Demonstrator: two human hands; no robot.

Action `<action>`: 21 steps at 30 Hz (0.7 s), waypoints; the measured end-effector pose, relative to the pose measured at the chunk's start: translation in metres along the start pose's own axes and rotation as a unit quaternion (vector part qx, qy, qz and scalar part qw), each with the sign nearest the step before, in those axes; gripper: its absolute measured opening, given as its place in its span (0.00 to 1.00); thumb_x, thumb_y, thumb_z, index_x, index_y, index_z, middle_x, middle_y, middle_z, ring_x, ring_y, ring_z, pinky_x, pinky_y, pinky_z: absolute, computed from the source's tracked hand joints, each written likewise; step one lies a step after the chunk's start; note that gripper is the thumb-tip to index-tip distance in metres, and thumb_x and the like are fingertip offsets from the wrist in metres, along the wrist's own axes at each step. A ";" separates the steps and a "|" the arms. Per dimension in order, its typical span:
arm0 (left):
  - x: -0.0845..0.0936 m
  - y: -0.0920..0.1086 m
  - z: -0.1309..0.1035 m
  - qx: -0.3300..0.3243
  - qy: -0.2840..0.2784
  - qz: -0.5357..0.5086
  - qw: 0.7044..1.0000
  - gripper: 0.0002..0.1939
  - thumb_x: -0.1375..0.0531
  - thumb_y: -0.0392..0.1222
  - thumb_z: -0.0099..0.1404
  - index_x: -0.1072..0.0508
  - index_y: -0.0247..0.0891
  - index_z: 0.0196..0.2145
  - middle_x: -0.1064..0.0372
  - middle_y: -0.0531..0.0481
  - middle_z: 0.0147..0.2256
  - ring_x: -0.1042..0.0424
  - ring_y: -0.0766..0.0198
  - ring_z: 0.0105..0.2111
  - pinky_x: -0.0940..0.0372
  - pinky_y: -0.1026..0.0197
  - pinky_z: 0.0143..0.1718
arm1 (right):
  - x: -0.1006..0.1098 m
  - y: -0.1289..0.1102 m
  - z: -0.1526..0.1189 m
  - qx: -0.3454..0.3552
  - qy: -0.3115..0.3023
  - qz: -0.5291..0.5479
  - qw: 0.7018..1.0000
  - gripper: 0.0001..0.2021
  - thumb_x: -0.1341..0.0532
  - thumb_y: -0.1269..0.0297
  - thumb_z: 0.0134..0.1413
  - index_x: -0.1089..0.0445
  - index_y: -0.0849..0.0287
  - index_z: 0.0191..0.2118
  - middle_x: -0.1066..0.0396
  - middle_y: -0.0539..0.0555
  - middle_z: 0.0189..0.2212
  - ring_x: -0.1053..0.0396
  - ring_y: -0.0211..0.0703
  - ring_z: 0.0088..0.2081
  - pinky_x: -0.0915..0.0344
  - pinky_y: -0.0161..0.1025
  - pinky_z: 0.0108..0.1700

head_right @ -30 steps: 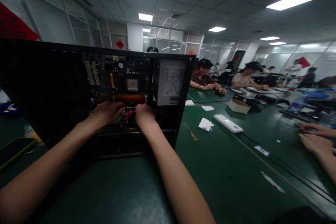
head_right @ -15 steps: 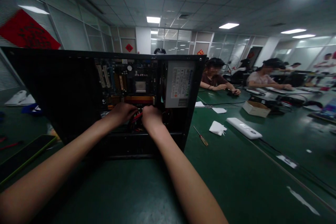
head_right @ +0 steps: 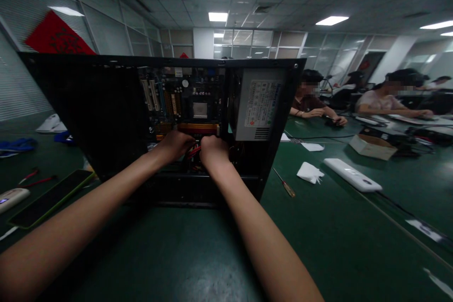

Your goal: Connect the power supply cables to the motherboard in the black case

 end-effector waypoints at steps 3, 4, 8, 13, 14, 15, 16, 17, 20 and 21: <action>-0.002 -0.002 0.001 0.000 -0.002 -0.011 1.000 0.13 0.43 0.34 0.67 0.18 0.32 0.39 0.21 0.35 0.40 0.22 0.48 0.43 0.33 0.55 0.41 | -0.002 0.001 -0.001 0.000 0.004 -0.003 1.000 0.15 0.46 0.75 0.59 0.22 0.65 0.45 0.22 0.70 0.42 0.22 0.58 0.44 0.28 0.45 0.42; -0.003 -0.002 0.000 0.001 -0.004 -0.015 1.000 0.13 0.43 0.34 0.67 0.18 0.32 0.39 0.21 0.35 0.40 0.22 0.48 0.43 0.32 0.55 0.42 | -0.002 0.001 -0.001 0.000 0.005 -0.003 1.000 0.16 0.46 0.75 0.60 0.22 0.65 0.45 0.22 0.69 0.42 0.22 0.58 0.44 0.28 0.45 0.41; 0.000 -0.003 -0.006 0.006 -0.005 -0.043 0.999 0.14 0.44 0.33 0.66 0.18 0.35 0.41 0.20 0.39 0.40 0.22 0.52 0.43 0.32 0.57 0.44 | -0.001 0.000 -0.003 0.000 0.004 -0.004 1.000 0.16 0.46 0.75 0.61 0.22 0.65 0.45 0.22 0.70 0.42 0.22 0.56 0.45 0.28 0.43 0.42; 0.005 -0.012 -0.020 0.028 0.022 -0.078 0.996 0.17 0.44 0.34 0.67 0.21 0.39 0.50 0.21 0.43 0.45 0.23 0.54 0.47 0.32 0.59 0.47 | 0.000 0.000 -0.004 -0.003 0.007 -0.011 1.000 0.15 0.46 0.74 0.61 0.22 0.64 0.45 0.22 0.69 0.41 0.22 0.55 0.44 0.28 0.42 0.42; 0.005 -0.015 -0.022 0.042 0.026 -0.074 0.996 0.17 0.44 0.35 0.67 0.21 0.39 0.50 0.21 0.43 0.45 0.23 0.54 0.46 0.32 0.59 0.47 | -0.001 0.001 -0.004 -0.002 0.007 -0.013 1.000 0.14 0.46 0.74 0.61 0.22 0.64 0.45 0.22 0.68 0.41 0.22 0.56 0.44 0.28 0.42 0.42; 0.005 -0.018 -0.024 0.057 0.030 -0.066 0.996 0.16 0.44 0.37 0.68 0.21 0.39 0.50 0.21 0.43 0.44 0.23 0.53 0.46 0.32 0.58 0.46 | -0.002 0.001 -0.004 -0.003 0.008 -0.016 1.000 0.14 0.46 0.73 0.61 0.22 0.64 0.44 0.22 0.68 0.41 0.22 0.57 0.44 0.28 0.43 0.41; 0.004 -0.020 -0.026 0.068 0.032 -0.057 0.996 0.16 0.44 0.39 0.68 0.22 0.39 0.50 0.21 0.42 0.43 0.23 0.52 0.45 0.32 0.57 0.44 | -0.003 0.002 -0.005 -0.003 0.008 -0.019 1.000 0.14 0.46 0.73 0.61 0.22 0.64 0.44 0.22 0.68 0.41 0.22 0.57 0.44 0.28 0.43 0.41; 0.004 -0.021 -0.027 0.073 0.032 -0.047 0.996 0.16 0.44 0.41 0.69 0.22 0.40 0.50 0.21 0.42 0.43 0.23 0.51 0.44 0.32 0.57 0.43 | -0.003 0.002 -0.005 -0.003 0.008 -0.022 1.000 0.14 0.46 0.73 0.62 0.22 0.64 0.44 0.22 0.68 0.41 0.22 0.57 0.44 0.28 0.43 0.41; 0.004 -0.018 -0.029 0.078 0.027 -0.027 0.996 0.15 0.46 0.43 0.70 0.23 0.41 0.49 0.22 0.42 0.41 0.23 0.51 0.42 0.33 0.56 0.41 | 0.011 -0.001 -0.008 -0.002 -0.014 -0.038 0.999 0.16 0.47 0.72 0.64 0.23 0.65 0.47 0.23 0.68 0.43 0.22 0.57 0.45 0.29 0.43 0.41; 0.004 -0.017 -0.030 0.082 0.022 -0.022 0.996 0.15 0.46 0.43 0.70 0.23 0.40 0.48 0.22 0.42 0.40 0.23 0.51 0.41 0.33 0.56 0.40 | 0.020 -0.005 -0.011 0.010 -0.033 -0.042 0.999 0.16 0.48 0.71 0.65 0.23 0.65 0.48 0.23 0.68 0.44 0.23 0.56 0.45 0.29 0.43 0.42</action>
Point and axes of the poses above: each hand's wrist, its own z-axis towards the middle knuckle, its own x-axis out of the back of the hand, y = z × x, the point moved 8 cm from there along z, towards the middle knuckle
